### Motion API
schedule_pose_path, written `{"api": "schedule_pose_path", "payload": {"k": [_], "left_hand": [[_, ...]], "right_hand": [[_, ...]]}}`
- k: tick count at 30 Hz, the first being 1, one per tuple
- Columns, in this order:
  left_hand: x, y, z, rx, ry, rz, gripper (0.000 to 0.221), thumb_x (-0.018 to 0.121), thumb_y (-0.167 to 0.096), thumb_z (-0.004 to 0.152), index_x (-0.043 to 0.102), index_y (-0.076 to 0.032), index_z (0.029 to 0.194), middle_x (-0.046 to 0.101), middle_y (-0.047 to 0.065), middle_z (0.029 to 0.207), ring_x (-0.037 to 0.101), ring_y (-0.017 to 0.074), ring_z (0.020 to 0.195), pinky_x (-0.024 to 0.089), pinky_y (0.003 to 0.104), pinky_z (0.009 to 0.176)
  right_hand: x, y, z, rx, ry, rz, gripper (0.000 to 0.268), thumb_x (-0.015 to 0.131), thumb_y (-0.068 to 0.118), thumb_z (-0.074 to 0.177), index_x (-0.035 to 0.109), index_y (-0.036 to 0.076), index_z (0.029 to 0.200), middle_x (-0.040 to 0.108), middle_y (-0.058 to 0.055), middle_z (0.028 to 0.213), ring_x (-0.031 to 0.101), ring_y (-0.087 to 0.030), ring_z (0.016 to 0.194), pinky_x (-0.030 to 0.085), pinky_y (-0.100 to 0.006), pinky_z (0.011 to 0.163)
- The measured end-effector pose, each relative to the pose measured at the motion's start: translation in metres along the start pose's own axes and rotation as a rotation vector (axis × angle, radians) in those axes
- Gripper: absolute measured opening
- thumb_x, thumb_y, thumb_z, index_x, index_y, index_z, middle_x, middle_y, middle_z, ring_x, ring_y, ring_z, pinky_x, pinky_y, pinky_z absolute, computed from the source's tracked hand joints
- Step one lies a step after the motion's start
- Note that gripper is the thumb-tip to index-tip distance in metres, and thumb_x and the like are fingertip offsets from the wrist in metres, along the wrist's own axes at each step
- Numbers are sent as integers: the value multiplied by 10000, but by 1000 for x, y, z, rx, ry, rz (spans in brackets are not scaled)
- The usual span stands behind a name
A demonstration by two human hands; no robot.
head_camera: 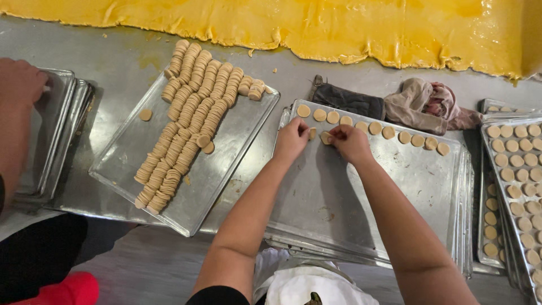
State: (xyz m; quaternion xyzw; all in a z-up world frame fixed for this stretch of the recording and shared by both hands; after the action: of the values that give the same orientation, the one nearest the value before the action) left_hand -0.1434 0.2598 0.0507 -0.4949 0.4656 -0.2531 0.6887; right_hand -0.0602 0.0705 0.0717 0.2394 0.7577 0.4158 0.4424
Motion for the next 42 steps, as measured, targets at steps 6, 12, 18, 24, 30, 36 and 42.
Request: {"api": "schedule_pose_path", "payload": {"k": [6,12,18,24,30,36,42], "left_hand": [[13,-22,26,99,169,276,135,627,-80,897,701,-81,1010,746,141,980,686,356,961,538,480,799],[13,-39,28,370,36,626,149,587,-152,893,723,-90,895,691,123,1006,657,324,1049,531,447,883],[-62,-30,-29,304,-199,328,140,650,-124,885,743,-74,977,670,120,970,648,342,988,522,449,875],[-130,1,-143,-178,-58,116,173,650,-195,917,719,-112,1052,672,100,1081,687,315,866,558,413,796],[-155,1,-220,45,-176,69,80,706,-108,929,738,-81,997,704,84,989,679,251,836,549,353,727],[-180,8,-244,-181,-163,-127,129,718,-57,892,766,-82,1009,702,39,1011,645,140,734,512,263,625],[-189,0,-238,-164,-170,-106,141,723,-49,878,781,-87,1000,713,30,975,608,126,683,486,262,595]], "right_hand": [[-4,7,13,-235,-170,-364,188,794,112,826,761,63,1004,742,-145,936,728,-285,847,564,-390,780],[-2,21,10,-304,-241,-572,199,835,179,812,706,53,896,722,-138,896,698,-326,859,544,-447,775],[31,61,-5,-476,-206,-432,177,805,195,891,708,58,946,708,-131,976,708,-311,853,556,-433,767],[118,117,55,-539,-13,-372,479,841,222,795,679,79,1223,700,-163,1125,702,-336,998,566,-431,876],[190,145,144,-283,87,-565,839,893,291,712,503,149,1441,594,-220,1305,575,-420,1189,479,-492,989],[209,148,160,-313,68,-717,626,886,250,732,645,203,1308,582,-196,1314,532,-407,1248,454,-475,1044],[193,160,138,-531,27,-495,490,869,138,679,688,138,1134,587,-177,1183,578,-378,1166,490,-427,1012]]}}
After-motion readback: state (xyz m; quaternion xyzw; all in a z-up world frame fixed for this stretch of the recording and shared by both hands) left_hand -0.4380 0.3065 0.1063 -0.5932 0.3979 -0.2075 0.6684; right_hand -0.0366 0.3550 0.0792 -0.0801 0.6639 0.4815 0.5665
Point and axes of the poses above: each hand's wrist, its own z-axis towards the middle knuckle, its own x-axis out of the palm, y = z × x, the point moved 3 cm from there along z, towards the middle knuckle
